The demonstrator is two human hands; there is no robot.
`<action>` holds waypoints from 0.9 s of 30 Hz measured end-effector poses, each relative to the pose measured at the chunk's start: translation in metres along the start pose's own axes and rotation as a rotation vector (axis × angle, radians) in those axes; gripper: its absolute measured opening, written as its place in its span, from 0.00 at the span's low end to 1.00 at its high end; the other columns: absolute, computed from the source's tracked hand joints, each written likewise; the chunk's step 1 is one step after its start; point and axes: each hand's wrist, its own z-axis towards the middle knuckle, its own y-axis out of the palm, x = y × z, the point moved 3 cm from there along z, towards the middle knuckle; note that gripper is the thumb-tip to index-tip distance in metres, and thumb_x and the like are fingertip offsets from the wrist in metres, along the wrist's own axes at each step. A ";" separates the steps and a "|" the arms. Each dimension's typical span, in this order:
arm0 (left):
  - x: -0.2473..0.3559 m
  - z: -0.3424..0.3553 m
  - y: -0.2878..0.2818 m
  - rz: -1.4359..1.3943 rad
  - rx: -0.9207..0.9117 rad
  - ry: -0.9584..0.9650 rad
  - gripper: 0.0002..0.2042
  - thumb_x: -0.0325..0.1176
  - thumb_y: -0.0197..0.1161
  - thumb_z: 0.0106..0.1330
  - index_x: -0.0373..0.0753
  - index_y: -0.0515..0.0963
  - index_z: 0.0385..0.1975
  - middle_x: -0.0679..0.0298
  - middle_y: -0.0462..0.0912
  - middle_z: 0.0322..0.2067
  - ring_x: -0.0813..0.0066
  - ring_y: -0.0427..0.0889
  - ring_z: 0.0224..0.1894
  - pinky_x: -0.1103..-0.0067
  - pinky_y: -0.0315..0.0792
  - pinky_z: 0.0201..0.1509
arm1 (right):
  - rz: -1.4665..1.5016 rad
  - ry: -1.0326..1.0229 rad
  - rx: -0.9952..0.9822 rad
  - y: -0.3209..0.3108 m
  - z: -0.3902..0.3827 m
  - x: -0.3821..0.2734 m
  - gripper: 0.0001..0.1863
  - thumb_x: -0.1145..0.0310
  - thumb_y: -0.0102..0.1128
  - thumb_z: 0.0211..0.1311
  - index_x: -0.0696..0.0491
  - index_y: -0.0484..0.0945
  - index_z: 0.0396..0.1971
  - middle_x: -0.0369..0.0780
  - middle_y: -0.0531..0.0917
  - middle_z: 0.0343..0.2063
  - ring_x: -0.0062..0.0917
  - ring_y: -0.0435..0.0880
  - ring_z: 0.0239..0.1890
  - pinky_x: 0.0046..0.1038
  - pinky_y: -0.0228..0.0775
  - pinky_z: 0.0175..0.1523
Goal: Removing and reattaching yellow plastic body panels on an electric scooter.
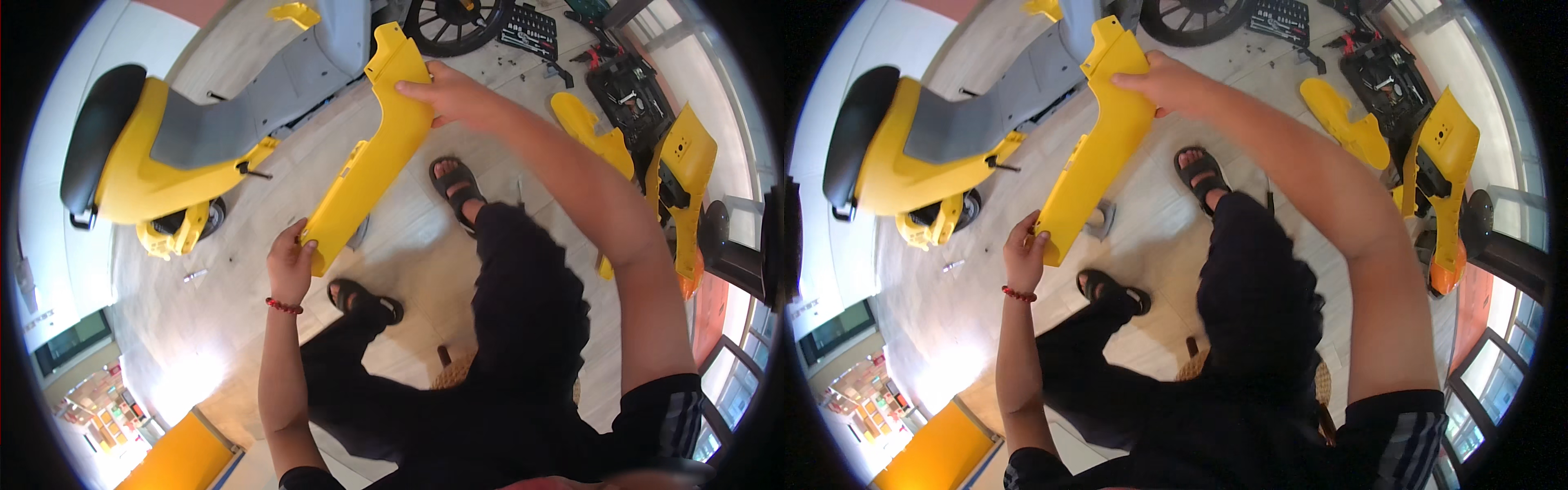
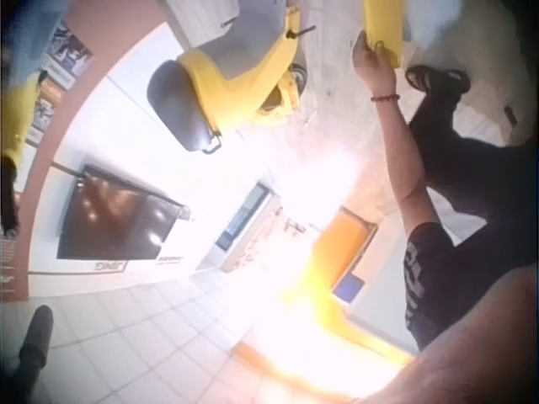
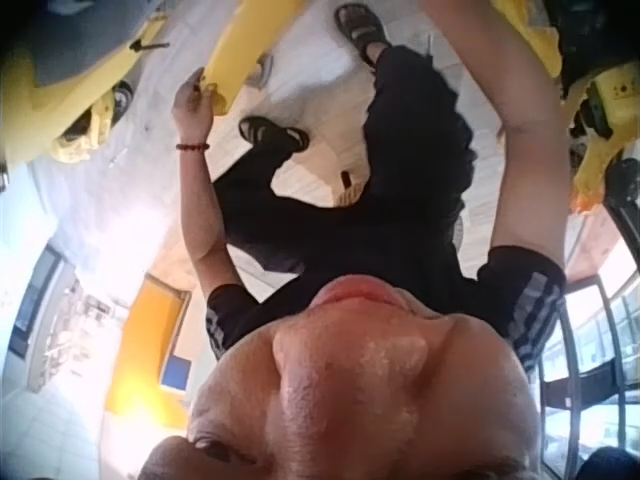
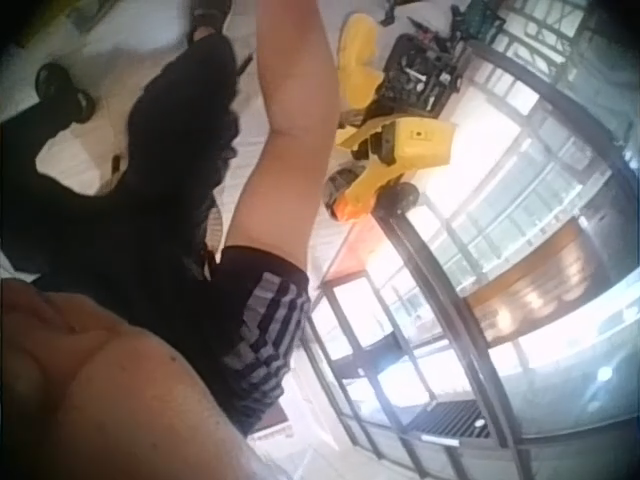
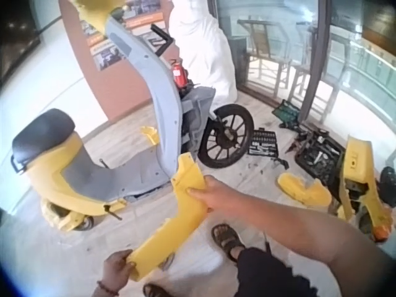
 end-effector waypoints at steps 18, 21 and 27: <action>-0.067 0.212 0.028 0.578 -0.051 0.047 0.19 0.27 0.61 0.56 0.37 0.70 0.48 0.54 0.77 0.44 0.60 0.76 0.46 0.72 0.69 0.50 | 0.355 -0.547 0.380 -0.023 0.162 0.065 0.27 0.62 0.66 0.49 0.61 0.68 0.45 0.45 0.78 0.38 0.28 0.78 0.41 0.26 0.70 0.48; -0.072 0.224 0.032 0.610 -0.026 0.069 0.18 0.27 0.61 0.56 0.36 0.69 0.47 0.53 0.77 0.43 0.58 0.76 0.46 0.71 0.70 0.49 | 0.331 -0.582 0.401 -0.027 0.173 0.068 0.27 0.62 0.67 0.48 0.61 0.68 0.44 0.46 0.78 0.38 0.30 0.78 0.42 0.27 0.70 0.47; -0.075 0.225 0.037 0.719 0.007 0.038 0.16 0.30 0.63 0.54 0.36 0.69 0.41 0.52 0.78 0.38 0.55 0.78 0.40 0.70 0.72 0.43 | 0.215 -0.597 0.443 -0.026 0.174 0.066 0.25 0.63 0.66 0.48 0.61 0.69 0.43 0.46 0.78 0.38 0.34 0.78 0.42 0.30 0.70 0.48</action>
